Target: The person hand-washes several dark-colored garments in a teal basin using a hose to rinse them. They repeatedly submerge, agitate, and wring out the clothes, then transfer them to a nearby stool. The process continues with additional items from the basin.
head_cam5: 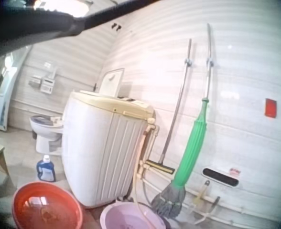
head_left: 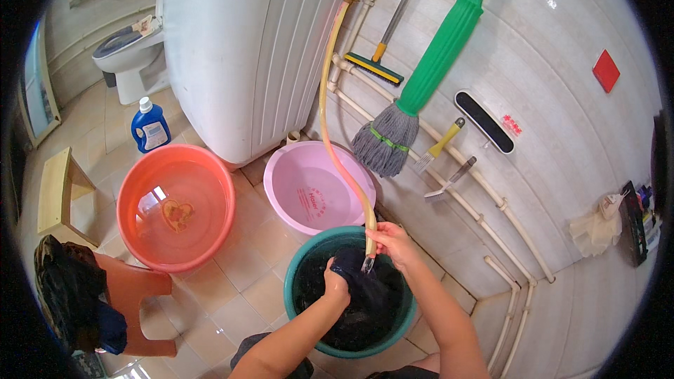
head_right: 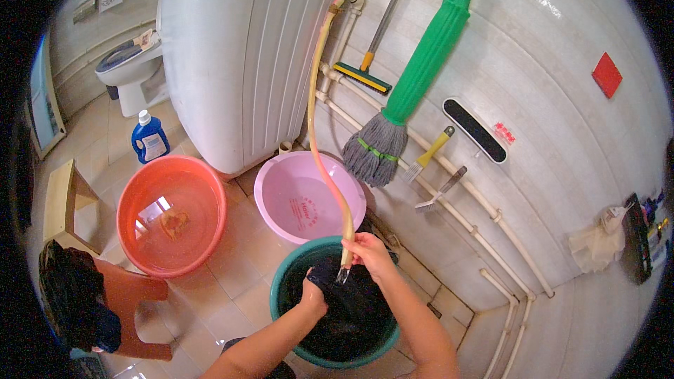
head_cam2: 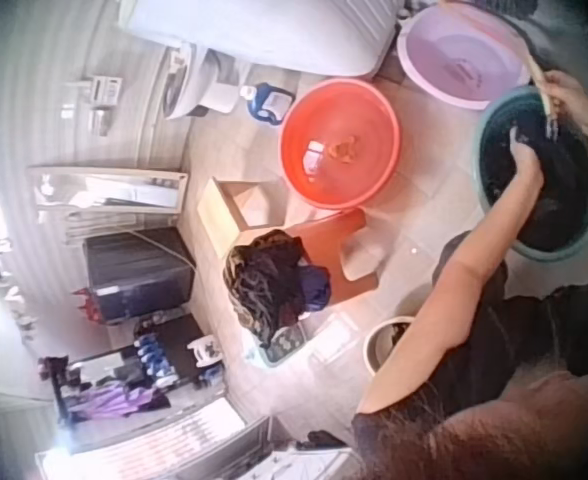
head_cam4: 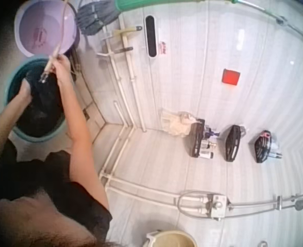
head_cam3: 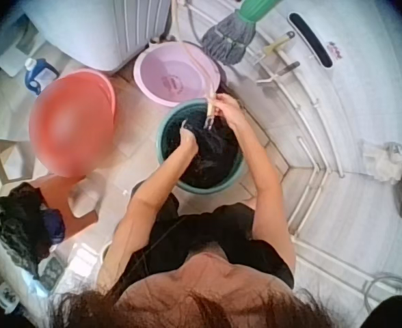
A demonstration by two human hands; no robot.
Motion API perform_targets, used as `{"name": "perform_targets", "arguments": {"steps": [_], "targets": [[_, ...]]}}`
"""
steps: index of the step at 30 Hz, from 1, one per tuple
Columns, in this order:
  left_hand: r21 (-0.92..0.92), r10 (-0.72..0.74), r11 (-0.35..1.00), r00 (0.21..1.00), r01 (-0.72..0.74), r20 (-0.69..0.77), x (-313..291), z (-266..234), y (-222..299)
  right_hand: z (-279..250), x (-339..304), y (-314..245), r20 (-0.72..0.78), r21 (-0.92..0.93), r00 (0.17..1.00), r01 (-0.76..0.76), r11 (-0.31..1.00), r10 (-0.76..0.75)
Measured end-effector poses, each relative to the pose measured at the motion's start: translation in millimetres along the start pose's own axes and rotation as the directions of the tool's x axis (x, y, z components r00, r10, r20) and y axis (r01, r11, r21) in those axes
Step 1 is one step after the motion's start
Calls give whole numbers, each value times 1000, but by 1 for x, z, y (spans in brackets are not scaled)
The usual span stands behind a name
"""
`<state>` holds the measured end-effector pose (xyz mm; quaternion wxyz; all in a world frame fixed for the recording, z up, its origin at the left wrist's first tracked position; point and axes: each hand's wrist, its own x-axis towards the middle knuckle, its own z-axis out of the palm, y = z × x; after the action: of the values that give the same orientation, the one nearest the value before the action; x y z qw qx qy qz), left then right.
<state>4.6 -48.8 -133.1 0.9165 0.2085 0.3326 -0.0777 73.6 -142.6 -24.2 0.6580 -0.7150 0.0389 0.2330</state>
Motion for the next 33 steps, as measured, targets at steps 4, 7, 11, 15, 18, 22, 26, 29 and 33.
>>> {"name": "perform_targets", "arguments": {"steps": [4, 7, 11, 15, 18, 22, 26, 29, 33], "targets": [[-121, -38, 992, 998, 43, 43, 4, -2, 7, -22, 3, 9, 0, -48, 1000, -20, 999, 20], [-137, -36, 990, 998, 43, 53, 1, -2, 10, -37, 11, 21, -50, 33, 997, -52, 998, 54], [-107, -123, 984, 979, 141, 160, 7, -13, 7, -40, 22, 23, -26, 179, 1000, 3, 984, 1], [21, -145, 989, 971, 144, 188, -1, -12, 0, -40, 37, 35, -86, 187, 996, 5, 982, 11], [56, -92, 995, 982, 84, 165, -5, -9, 0, -24, 23, 28, -57, 172, 997, -34, 984, 44], [11, -30, 1000, 990, 28, 135, 7, -12, 5, -18, 3, 25, 21, 135, 994, -114, 984, 112], [-123, -22, 992, 986, 42, 167, -20, 5, 32, -37, 1, 51, -26, 65, 985, -167, 984, 169], [-125, 75, 991, 986, -57, 147, -13, -4, 30, -52, 16, 94, -71, 10, 967, -245, 970, 245], [-166, 135, 980, 983, -114, 125, -30, 7, 45, -53, 33, 144, -178, 17, 930, -324, 946, 321]]}}
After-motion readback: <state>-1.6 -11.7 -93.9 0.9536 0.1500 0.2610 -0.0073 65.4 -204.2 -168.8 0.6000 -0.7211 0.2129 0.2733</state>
